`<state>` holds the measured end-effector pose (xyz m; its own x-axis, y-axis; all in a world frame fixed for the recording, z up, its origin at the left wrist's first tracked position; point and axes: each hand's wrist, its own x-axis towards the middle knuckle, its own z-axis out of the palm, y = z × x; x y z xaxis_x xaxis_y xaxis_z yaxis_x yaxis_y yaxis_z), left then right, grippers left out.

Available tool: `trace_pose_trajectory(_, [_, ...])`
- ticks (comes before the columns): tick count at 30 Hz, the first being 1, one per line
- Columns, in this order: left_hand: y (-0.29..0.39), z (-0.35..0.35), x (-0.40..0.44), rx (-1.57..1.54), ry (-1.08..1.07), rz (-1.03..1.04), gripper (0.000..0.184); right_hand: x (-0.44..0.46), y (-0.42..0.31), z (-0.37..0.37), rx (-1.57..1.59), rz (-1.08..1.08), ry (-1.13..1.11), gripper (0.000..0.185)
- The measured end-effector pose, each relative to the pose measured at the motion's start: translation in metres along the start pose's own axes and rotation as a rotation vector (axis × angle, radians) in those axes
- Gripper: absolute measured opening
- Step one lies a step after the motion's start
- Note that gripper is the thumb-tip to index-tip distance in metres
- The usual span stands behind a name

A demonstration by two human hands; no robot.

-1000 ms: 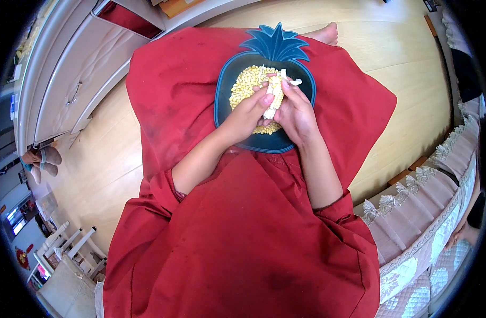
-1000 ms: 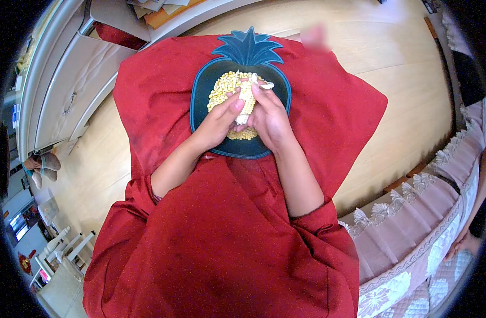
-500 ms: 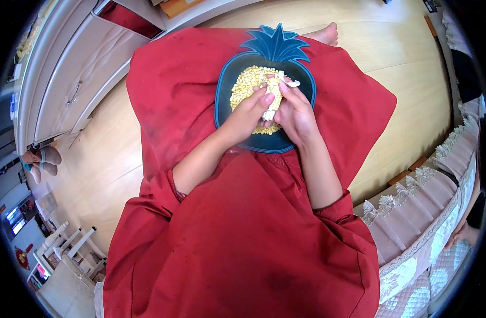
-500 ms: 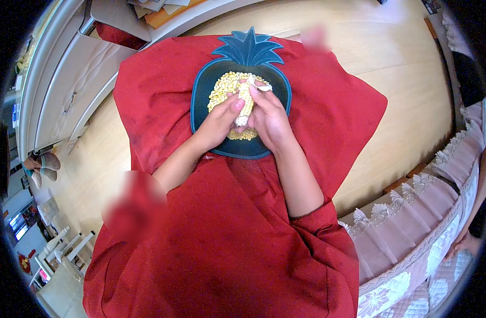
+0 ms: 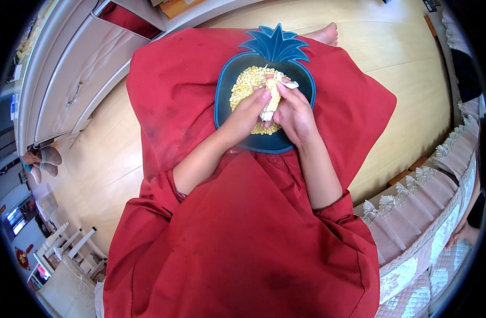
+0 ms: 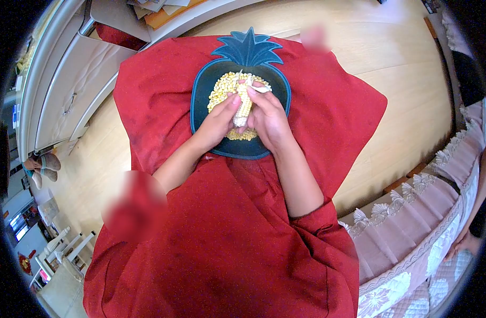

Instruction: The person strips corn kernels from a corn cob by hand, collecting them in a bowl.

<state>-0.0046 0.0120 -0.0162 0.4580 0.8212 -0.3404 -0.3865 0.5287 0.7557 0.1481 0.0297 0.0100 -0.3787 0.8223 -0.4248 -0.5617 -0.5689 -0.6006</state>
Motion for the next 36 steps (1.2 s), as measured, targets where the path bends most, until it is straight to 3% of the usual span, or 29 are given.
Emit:
trace_pose_trajectory(5, [0.003, 0.009, -0.002, 0.208, 0.048, 0.053, 0.04, -0.001, -0.004, 0.0, 0.017, 0.033, -0.044, 0.037])
trace_pose_trajectory(11, [0.003, 0.008, -0.004, 0.107, 0.022, 0.085, 0.039, -0.001, -0.002, 0.001, -0.005, 0.008, -0.066, 0.035])
trace_pose_trajectory(20, [0.006, 0.012, -0.006, 0.221, 0.015, 0.114, 0.043, 0.0, -0.005, 0.014, 0.04, -0.006, 0.069, 0.034])
trace_pose_trajectory(26, [0.009, 0.014, -0.008, 0.018, 0.04, 0.02, 0.044, 0.001, -0.002, -0.004, -0.112, -0.004, -0.035, 0.034])
trace_pose_trajectory(29, [0.004, 0.007, -0.003, 0.168, -0.02, 0.077, 0.044, 0.002, 0.0, -0.008, -0.093, 0.0, -0.045, 0.035])
trace_pose_trajectory(36, [0.004, 0.005, -0.003, 0.156, -0.043, 0.098, 0.044, 0.002, -0.001, 0.002, -0.008, -0.041, -0.013, 0.041])
